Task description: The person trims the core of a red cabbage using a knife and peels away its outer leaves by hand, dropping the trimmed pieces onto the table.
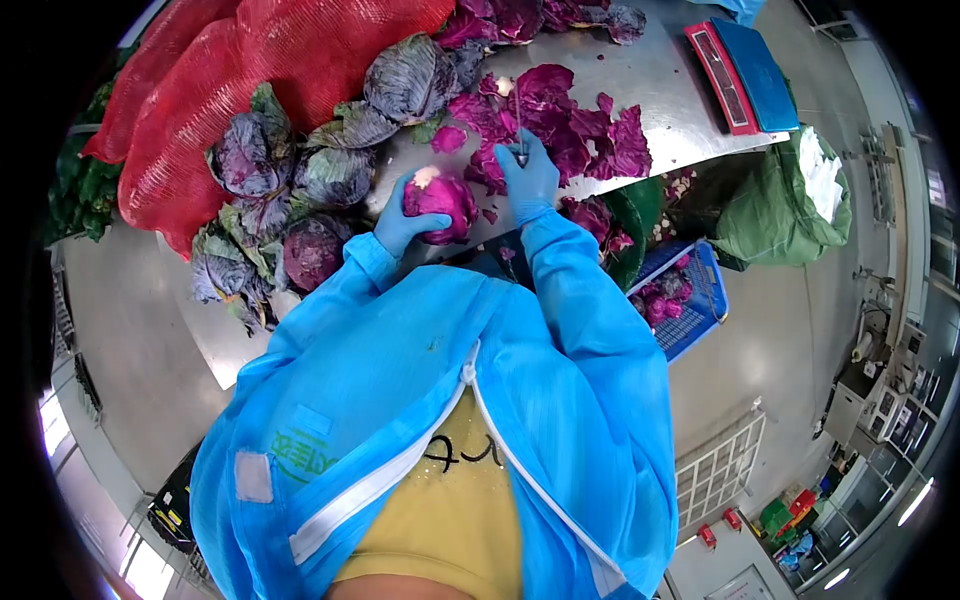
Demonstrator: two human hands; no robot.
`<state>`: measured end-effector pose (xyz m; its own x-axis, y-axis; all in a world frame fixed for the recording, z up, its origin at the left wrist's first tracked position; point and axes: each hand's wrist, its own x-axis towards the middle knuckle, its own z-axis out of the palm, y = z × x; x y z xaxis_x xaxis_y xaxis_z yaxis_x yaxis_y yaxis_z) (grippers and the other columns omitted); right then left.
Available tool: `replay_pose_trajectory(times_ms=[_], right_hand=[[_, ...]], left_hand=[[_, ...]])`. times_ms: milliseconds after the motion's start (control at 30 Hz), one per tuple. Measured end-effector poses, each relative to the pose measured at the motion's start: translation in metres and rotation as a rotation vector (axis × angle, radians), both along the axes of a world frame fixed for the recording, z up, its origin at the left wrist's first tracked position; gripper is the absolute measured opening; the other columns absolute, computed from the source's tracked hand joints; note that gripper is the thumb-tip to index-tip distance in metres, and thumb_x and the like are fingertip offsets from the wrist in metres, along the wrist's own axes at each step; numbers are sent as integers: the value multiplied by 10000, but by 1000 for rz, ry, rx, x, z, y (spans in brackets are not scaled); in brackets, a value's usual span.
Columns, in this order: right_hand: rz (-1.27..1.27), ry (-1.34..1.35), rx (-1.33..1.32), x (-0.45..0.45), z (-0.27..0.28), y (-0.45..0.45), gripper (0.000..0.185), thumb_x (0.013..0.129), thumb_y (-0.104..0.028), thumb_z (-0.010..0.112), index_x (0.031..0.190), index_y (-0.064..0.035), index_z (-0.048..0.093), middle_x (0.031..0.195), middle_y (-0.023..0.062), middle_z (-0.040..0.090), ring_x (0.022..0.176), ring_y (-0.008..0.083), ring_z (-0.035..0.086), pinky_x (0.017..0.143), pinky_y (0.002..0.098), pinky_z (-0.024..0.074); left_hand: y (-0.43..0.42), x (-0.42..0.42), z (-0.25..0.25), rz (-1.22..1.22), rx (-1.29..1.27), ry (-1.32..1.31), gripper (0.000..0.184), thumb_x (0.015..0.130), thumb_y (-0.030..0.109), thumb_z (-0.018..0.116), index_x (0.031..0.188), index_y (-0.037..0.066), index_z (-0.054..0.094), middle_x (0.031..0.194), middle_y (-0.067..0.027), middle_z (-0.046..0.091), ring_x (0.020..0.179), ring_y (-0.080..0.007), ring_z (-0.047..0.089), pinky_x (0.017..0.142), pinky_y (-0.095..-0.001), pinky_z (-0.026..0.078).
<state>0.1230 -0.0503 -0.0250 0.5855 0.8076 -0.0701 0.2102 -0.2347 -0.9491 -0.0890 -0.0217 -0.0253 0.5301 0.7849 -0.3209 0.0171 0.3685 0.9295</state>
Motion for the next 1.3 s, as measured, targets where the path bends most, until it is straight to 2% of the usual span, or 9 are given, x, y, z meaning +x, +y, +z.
replay_pose_trajectory(times_ms=[67, 133, 167, 233, 400, 700, 900, 1100, 1300], right_hand=[[-9, 1, -44, 0, -10, -3, 392, 809, -226, 698, 1118, -10, 588, 849, 72, 652, 731, 117, 572, 689, 263, 477], [91, 117, -66, -9, -3, -18, 361, 823, -242, 690, 1085, -14, 593, 805, 52, 635, 666, 100, 555, 618, 248, 467], [123, 353, -71, -14, 6, -26, 339, 852, -278, 662, 1054, -15, 589, 748, 34, 601, 566, 81, 519, 507, 235, 422], [108, 589, -56, -27, 17, -35, 348, 878, -328, 625, 1041, -25, 575, 707, 20, 566, 490, 65, 470, 431, 222, 360], [133, 672, -51, -42, 33, -38, 376, 879, -370, 613, 1028, -30, 555, 692, 13, 550, 483, 71, 469, 426, 224, 361], [286, 706, -168, -32, 52, -27, 366, 820, -364, 679, 978, -73, 523, 669, 0, 534, 497, 79, 484, 437, 228, 370], [327, 917, -250, -26, 56, -25, 386, 803, -370, 689, 1009, -93, 517, 659, -14, 501, 512, 88, 494, 437, 241, 384], [357, 885, -259, -17, 43, -27, 311, 830, -321, 662, 1003, -87, 550, 694, -7, 526, 564, 97, 521, 505, 249, 426], [390, 831, -316, -7, 45, -26, 162, 819, -183, 620, 911, -56, 581, 695, 19, 552, 569, 102, 525, 529, 259, 437]], left_hand=[[6, -2, 3, 39, -53, -72, 956, 569, 150, 855, 1353, 75, 314, 1245, -110, 480, 1147, -229, 485, 978, -374, 419], [5, -3, 8, 162, -261, -300, 877, 619, 48, 794, 1358, 91, 324, 1247, -95, 488, 1149, -237, 489, 973, -388, 423], [5, -2, 5, 161, -265, -302, 877, 619, 48, 794, 1358, 91, 324, 1247, -95, 488, 1149, -237, 489, 973, -388, 423], [6, -3, -3, 256, -384, -468, 835, 650, -22, 736, 1367, 101, 326, 1255, -84, 491, 1151, -249, 494, 968, -396, 427], [9, -8, -7, 237, -437, -559, 825, 667, -10, 728, 1376, 103, 320, 1263, -83, 490, 1167, -252, 488, 988, -411, 409], [16, -7, 19, 28, -163, -559, 1012, 546, 48, 805, 1410, 90, 279, 1345, -63, 429, 1231, -227, 430, 1041, -371, 350], [22, -7, 23, -61, -3, -510, 1095, 497, 94, 858, 1416, 96, 263, 1415, -55, 343, 1284, -213, 365, 1068, -374, 320], [24, -6, 18, -110, 95, -492, 1133, 489, 137, 882, 1421, 86, 239, 1459, -66, 273, 1316, -216, 315, 1083, -376, 299], [24, -5, 20, -169, 138, -468, 1126, 484, 137, 882, 1414, 63, 252, 1454, -79, 281, 1316, -219, 317, 1091, -380, 281]])
